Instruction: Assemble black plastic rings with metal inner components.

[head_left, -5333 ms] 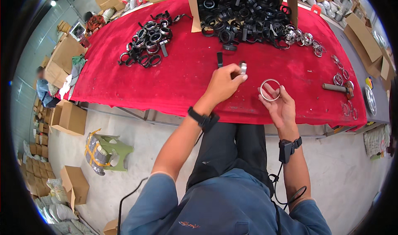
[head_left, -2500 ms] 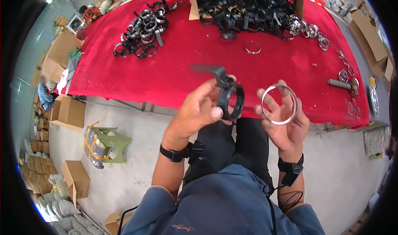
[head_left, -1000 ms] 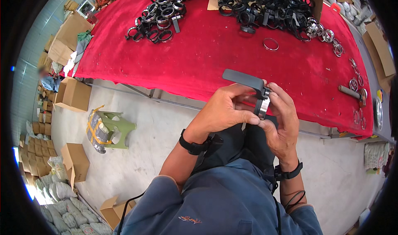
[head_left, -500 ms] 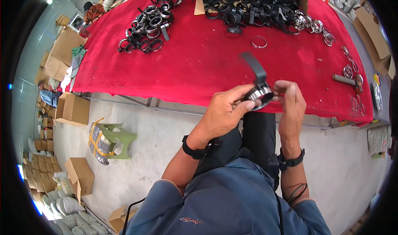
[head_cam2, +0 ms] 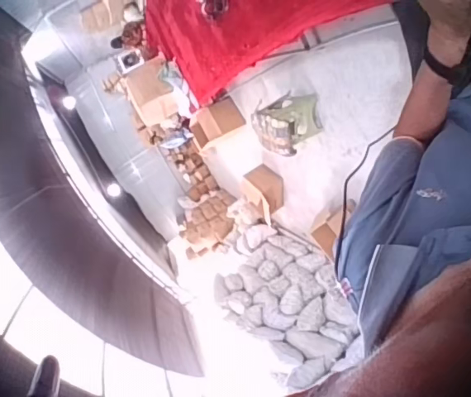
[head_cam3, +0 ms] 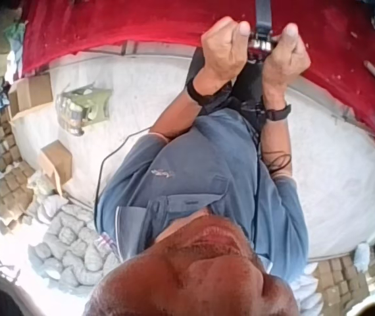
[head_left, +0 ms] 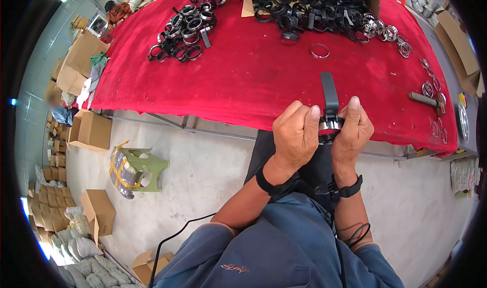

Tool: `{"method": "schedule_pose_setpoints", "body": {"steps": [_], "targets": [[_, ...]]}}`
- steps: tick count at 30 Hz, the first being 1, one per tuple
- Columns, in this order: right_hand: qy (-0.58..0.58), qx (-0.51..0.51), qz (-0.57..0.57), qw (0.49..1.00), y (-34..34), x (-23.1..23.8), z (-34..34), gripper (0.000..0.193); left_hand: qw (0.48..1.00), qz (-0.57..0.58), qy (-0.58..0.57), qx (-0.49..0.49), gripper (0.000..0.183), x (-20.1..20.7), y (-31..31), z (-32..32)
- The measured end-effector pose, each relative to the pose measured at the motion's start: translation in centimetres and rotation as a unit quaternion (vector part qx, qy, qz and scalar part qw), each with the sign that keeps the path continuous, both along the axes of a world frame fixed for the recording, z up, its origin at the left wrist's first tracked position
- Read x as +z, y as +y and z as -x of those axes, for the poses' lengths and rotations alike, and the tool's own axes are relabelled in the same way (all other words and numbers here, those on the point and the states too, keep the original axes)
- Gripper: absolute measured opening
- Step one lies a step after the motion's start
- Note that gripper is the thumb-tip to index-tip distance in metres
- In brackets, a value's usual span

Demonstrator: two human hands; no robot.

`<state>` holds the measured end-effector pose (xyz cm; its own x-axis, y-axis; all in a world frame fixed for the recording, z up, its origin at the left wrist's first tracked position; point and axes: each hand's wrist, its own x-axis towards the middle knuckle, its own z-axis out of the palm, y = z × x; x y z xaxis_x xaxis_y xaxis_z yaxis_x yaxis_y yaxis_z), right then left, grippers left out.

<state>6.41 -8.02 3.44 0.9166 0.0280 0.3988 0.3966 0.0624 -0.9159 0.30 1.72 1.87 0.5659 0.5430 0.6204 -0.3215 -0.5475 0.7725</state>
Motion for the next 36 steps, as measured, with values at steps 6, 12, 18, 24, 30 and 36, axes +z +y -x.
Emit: {"method": "schedule_pose_setpoints", "body": {"steps": [6,12,18,24,30,36], "targets": [[0.04,-0.009,-0.035,0.999,0.2,0.2,0.2,0.06,0.999,-0.008,-0.03,-0.015,0.039,0.1,0.0,-0.6],[0.098,0.011,-0.074,0.992,0.0,-0.8,-0.5,0.062,0.999,-0.002,-0.039,-0.038,0.039,0.4,-0.2,-0.8],[0.166,0.041,-0.111,0.979,0.4,-1.1,-0.4,0.061,0.999,-0.008,-0.03,-0.036,0.04,0.4,0.0,-0.9],[0.226,0.012,-0.095,0.97,0.4,-2.2,-1.2,0.058,0.996,0.014,0.034,-0.082,0.028,-0.9,1.4,0.6],[0.264,0.151,-0.045,0.952,-0.9,-5.5,-2.5,0.063,0.959,0.116,0.191,-0.172,0.027,-3.1,3.0,2.6],[0.316,0.153,-0.084,0.933,-3.8,-8.4,-2.9,0.061,0.955,0.074,0.272,-0.098,0.034,-5.6,11.1,3.4]]}}
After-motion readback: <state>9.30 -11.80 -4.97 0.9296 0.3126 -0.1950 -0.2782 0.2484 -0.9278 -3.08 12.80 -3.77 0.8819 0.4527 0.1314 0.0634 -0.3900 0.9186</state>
